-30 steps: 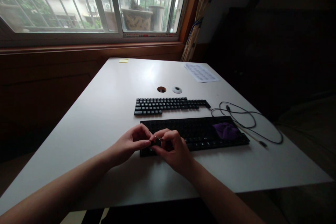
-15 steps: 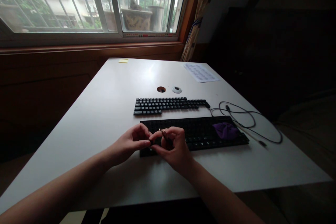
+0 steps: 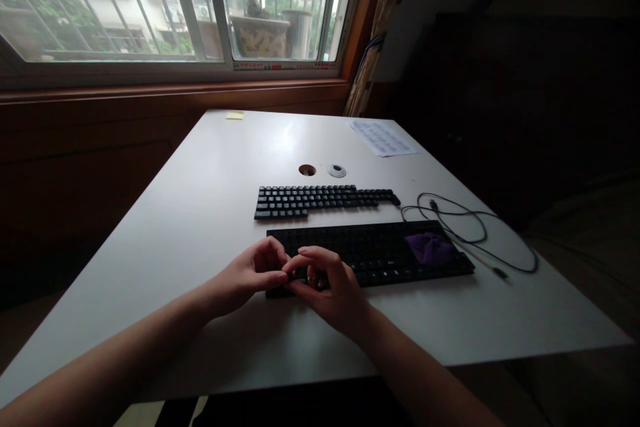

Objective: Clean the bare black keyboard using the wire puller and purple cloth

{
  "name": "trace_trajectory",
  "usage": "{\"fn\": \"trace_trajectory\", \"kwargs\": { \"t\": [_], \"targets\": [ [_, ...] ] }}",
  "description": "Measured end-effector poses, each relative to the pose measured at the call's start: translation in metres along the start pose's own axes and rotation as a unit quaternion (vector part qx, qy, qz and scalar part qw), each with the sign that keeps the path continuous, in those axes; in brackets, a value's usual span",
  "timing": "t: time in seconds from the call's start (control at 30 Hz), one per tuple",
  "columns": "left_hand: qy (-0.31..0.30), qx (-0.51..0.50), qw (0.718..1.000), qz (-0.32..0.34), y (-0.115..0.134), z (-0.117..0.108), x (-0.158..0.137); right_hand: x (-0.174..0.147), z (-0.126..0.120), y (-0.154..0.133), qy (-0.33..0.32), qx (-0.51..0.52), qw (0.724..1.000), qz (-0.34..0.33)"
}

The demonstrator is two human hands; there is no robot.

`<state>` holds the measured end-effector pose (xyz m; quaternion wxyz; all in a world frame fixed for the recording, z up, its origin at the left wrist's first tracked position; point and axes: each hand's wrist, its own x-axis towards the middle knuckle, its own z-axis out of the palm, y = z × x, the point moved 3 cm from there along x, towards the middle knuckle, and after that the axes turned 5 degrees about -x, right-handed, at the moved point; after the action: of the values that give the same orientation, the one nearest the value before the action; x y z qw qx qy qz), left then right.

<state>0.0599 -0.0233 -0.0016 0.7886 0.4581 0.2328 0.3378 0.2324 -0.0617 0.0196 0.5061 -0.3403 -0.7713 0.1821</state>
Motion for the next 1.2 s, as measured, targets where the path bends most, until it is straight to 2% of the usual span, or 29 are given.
{"fn": "trace_trajectory", "kwargs": {
  "t": [0.23, 0.43, 0.57, 0.7, 0.83, 0.9, 1.0, 1.2],
  "targets": [
    [-0.018, 0.012, 1.000, -0.013, 0.000, 0.001, 0.000, -0.001, -0.001, -0.001, -0.016, 0.025, 1.000, 0.001],
    [-0.016, 0.026, 0.999, -0.014, 0.000, 0.000, -0.001, -0.002, -0.001, 0.001, -0.002, 0.035, 0.999, 0.012],
    [-0.007, 0.037, 0.999, -0.014, 0.001, 0.000, -0.001, -0.001, -0.004, 0.003, 0.012, 0.032, 0.999, 0.042],
    [0.015, 0.044, 0.999, 0.010, 0.007, 0.000, 0.000, 0.006, -0.018, 0.010, 0.034, -0.002, 0.996, 0.079],
    [0.041, 0.042, 0.998, 0.033, 0.013, -0.006, 0.000, 0.023, -0.044, 0.025, 0.026, -0.086, 0.988, 0.128],
    [0.056, 0.045, 0.997, 0.036, 0.014, -0.009, 0.000, 0.033, -0.056, 0.035, 0.013, -0.132, 0.980, 0.148],
    [0.063, 0.057, 0.996, 0.038, 0.014, -0.012, 0.001, 0.049, -0.065, 0.050, -0.052, -0.214, 0.965, 0.142],
    [0.067, 0.080, 0.994, 0.041, 0.014, -0.014, 0.002, 0.065, -0.056, 0.088, -0.139, -0.310, 0.930, 0.140]
  ]
}}
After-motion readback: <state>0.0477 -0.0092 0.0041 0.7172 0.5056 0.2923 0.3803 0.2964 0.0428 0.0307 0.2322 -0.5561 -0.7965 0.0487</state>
